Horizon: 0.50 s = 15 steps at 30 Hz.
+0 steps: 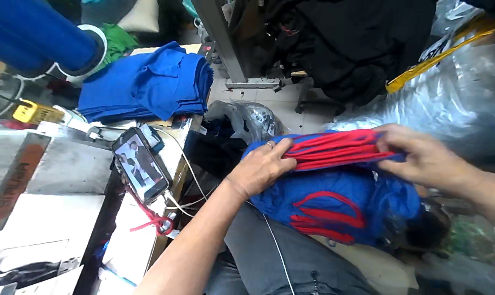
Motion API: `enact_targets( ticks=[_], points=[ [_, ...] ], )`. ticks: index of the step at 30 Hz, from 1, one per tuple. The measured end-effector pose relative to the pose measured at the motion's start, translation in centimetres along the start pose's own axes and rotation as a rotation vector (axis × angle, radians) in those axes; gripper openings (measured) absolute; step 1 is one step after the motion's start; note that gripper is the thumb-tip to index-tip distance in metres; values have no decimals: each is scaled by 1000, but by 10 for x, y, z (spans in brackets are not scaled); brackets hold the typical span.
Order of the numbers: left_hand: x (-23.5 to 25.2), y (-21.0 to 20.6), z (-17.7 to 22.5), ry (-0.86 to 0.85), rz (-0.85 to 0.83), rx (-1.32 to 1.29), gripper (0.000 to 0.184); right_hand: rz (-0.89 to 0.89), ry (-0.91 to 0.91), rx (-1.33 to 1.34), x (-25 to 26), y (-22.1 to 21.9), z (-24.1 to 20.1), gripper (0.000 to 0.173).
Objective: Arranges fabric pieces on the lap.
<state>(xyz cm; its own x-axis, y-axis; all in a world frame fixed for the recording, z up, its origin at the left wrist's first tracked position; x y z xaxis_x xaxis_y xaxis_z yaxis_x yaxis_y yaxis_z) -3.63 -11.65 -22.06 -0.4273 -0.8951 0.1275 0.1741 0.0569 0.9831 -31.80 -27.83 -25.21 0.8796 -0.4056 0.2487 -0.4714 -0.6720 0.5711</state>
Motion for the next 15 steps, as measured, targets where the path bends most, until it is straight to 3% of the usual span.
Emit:
enact_targets(
  ticks=[3, 6, 9, 12, 15],
  points=[
    [-11, -4, 21, -109, -26, 53, 30, -49, 117, -128, -23, -7, -12, 11],
    [-28, -49, 50, -85, -287, 45, 57, -207, 123, -229, -73, -47, 6, 26],
    [-23, -82, 71, 142, -642, -9, 49, -268, 26, -291, -106, -86, 21, 46],
    [-13, -79, 77, 262, -839, -17, 36, -321, -60, -263, -114, -94, 12, 18],
    [-8, -70, 71, 241, -914, -54, 35, -455, -141, -234, -116, -89, 9, 24]
  ],
)
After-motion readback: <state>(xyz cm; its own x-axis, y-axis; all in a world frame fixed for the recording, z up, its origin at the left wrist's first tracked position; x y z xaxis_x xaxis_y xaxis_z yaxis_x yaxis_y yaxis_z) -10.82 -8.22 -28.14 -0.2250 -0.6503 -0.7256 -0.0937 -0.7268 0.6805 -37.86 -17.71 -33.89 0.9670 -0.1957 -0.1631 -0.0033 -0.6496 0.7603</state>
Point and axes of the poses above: each hand's wrist, its own x-axis towards the middle knuckle, its own y-axis out of the back of the hand, z = x × y, the point moved 2 cm from there along x, towards the middle knuckle, and after that the axes turned 10 degrees about x, right-handed, at the moved point
